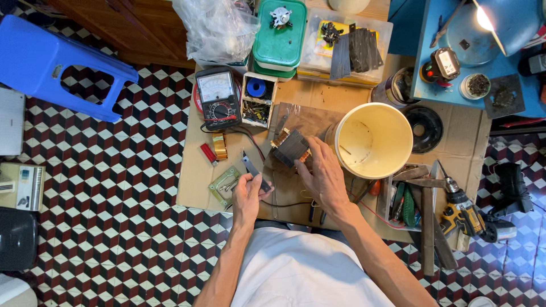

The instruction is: The person assembles a stack of laminated metal sheets onto a copper-wound core. They use a hammer to tap the sheets into place, then use a small metal tool to adjust and align the stack. The person repeatedly checks the alignment and makes minor adjustments throughout the process.

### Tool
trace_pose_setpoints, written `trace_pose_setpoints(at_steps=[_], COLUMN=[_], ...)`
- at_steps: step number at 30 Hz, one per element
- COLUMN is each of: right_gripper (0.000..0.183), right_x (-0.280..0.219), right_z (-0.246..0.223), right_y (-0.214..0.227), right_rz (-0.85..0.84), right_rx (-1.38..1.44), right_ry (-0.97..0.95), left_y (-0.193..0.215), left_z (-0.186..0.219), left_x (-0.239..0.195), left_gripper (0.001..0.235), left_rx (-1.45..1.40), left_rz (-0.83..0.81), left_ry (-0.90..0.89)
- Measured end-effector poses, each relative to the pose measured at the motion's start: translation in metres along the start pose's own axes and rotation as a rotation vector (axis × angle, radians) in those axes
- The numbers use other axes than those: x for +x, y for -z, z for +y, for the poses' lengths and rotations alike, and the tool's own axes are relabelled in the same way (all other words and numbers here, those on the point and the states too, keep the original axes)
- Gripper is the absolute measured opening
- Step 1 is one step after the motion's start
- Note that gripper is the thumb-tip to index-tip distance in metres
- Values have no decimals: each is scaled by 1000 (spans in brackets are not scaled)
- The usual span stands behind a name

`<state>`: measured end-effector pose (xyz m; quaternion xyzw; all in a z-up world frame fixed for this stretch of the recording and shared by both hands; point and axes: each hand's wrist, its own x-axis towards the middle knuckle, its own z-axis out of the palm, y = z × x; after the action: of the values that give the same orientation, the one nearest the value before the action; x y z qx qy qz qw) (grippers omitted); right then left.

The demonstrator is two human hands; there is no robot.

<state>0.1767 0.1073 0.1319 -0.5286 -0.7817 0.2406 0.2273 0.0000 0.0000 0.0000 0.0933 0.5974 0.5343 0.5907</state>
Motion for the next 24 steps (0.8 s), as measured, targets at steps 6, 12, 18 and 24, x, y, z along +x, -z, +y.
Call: trace_pose_setpoints(at_steps=[6,12,18,24], right_gripper=[40,83,114,122], right_x=[-32,-22,20,28], right_z=[14,10,17,29], right_y=[24,0,-56,-79], right_rz=[-68,11,-64,-142], right_rx=[19,-164,-301,-352], right_ry=[-206,-39,-7,-68], left_y=[-3,-13,-2,21], left_z=[1,15,6,-14], left_x=[17,20,6,-15], left_gripper=[30,28,25,24], left_rx=[227,259,306,268], left_rz=[50,68,96,154], left_ry=[-155,-74,-64,-3])
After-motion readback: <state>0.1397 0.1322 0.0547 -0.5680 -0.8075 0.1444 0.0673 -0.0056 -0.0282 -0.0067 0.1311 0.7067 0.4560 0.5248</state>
